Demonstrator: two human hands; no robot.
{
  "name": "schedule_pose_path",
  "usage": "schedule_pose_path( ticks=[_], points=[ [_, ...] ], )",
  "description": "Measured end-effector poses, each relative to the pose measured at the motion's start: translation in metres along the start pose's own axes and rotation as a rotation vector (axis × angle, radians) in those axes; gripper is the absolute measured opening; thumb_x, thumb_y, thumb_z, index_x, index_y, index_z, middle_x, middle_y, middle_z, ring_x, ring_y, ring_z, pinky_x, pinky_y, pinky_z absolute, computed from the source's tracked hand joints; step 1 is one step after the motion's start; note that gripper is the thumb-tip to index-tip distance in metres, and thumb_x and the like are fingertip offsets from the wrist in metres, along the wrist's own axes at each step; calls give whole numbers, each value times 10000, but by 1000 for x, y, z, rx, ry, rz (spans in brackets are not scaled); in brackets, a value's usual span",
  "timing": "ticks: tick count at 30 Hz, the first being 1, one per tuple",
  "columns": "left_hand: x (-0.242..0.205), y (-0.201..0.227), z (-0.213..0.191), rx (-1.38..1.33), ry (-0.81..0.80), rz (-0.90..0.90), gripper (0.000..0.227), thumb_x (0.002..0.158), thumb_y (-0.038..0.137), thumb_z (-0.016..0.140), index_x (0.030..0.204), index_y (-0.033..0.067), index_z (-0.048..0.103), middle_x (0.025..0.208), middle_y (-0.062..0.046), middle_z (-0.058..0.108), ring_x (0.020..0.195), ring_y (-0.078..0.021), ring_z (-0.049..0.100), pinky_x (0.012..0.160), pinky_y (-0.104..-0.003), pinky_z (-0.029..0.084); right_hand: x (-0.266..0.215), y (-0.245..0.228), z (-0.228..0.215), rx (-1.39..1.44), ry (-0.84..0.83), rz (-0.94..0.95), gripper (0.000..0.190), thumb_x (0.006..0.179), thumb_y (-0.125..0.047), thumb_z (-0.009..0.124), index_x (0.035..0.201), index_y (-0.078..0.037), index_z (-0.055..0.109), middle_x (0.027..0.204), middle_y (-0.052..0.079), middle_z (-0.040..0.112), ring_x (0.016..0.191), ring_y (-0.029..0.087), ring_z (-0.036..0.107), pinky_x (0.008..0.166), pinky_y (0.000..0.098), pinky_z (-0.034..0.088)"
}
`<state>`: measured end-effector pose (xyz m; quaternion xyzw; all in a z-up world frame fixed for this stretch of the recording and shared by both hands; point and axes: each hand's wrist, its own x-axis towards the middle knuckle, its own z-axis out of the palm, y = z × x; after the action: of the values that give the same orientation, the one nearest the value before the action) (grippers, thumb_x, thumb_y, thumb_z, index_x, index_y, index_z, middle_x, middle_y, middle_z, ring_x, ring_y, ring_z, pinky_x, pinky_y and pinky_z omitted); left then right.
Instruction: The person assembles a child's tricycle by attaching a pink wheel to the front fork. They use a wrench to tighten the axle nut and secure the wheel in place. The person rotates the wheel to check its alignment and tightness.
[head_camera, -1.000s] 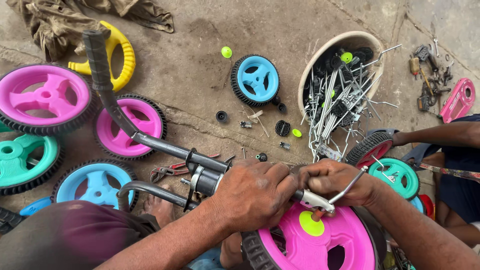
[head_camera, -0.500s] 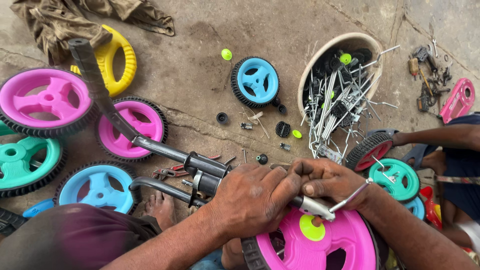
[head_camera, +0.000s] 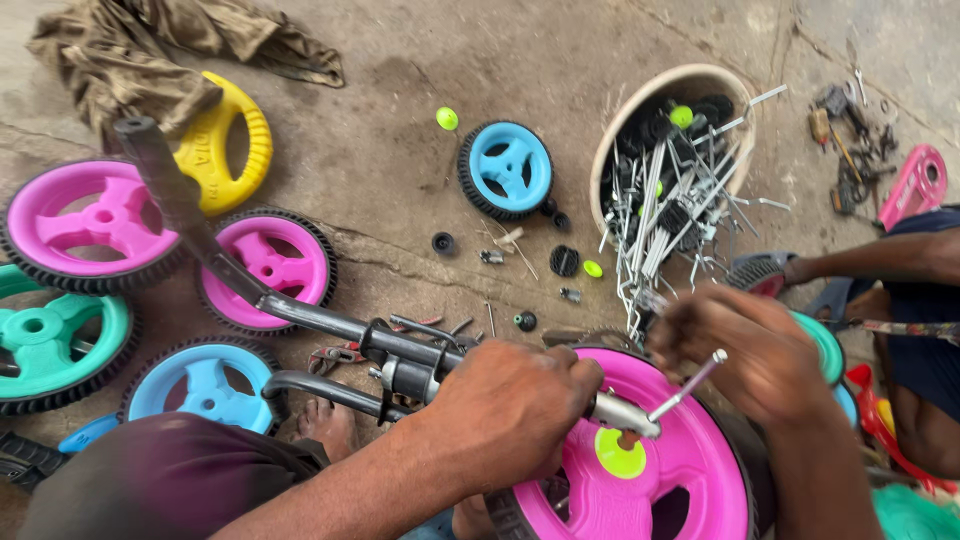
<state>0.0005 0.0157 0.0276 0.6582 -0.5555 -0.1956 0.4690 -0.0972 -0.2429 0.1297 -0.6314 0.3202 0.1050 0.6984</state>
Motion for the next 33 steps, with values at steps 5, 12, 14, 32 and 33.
schedule_pose_path(
  ticks=[5, 12, 14, 32, 33],
  points=[
    [2, 0, -7, -7, 25, 34, 340, 785, 170, 757, 1052, 22, 607, 930, -161, 667, 754, -347, 697, 600, -476, 552, -51, 20, 40, -464, -56, -416, 477, 853, -66, 726, 1267, 95, 554, 1101, 221, 695, 1026, 315, 688, 947, 424, 548],
    [2, 8, -11, -103, 37, 99, 635, 710, 157, 769, 1327, 114, 622, 1041, -119, 680, 773, -339, 703, 599, -460, 556, -64, -5, 62, -1073, -54, -765, 260, 839, -98, 788, 1062, -28, 674, 893, 51, 759, 874, 189, 745, 771, 290, 639],
    [4, 7, -11, -125, -14, 96, 595, 747, 169, 769, 1324, 165, 623, 1013, -102, 676, 808, -336, 704, 623, -460, 558, -64, -11, 65, -1166, -26, -770, 252, 822, -110, 800, 1040, -34, 699, 889, 46, 762, 879, 188, 746, 753, 289, 626],
    [36, 6, -14, 63, -180, -24, 278, 963, 284, 596, 1204, 149, 625, 978, -140, 686, 803, -361, 713, 654, -510, 557, -34, -8, 41, -986, 61, -600, 181, 851, -18, 762, 1024, 18, 721, 825, 78, 780, 753, 141, 762, 691, 263, 617],
    [36, 6, -13, 43, -123, 7, 276, 938, 279, 617, 1177, 143, 636, 997, -144, 685, 795, -367, 709, 644, -511, 554, -33, -8, 38, -1049, 102, -595, 169, 851, -30, 771, 1010, 11, 729, 797, 67, 778, 722, 133, 756, 670, 258, 606]
  ],
)
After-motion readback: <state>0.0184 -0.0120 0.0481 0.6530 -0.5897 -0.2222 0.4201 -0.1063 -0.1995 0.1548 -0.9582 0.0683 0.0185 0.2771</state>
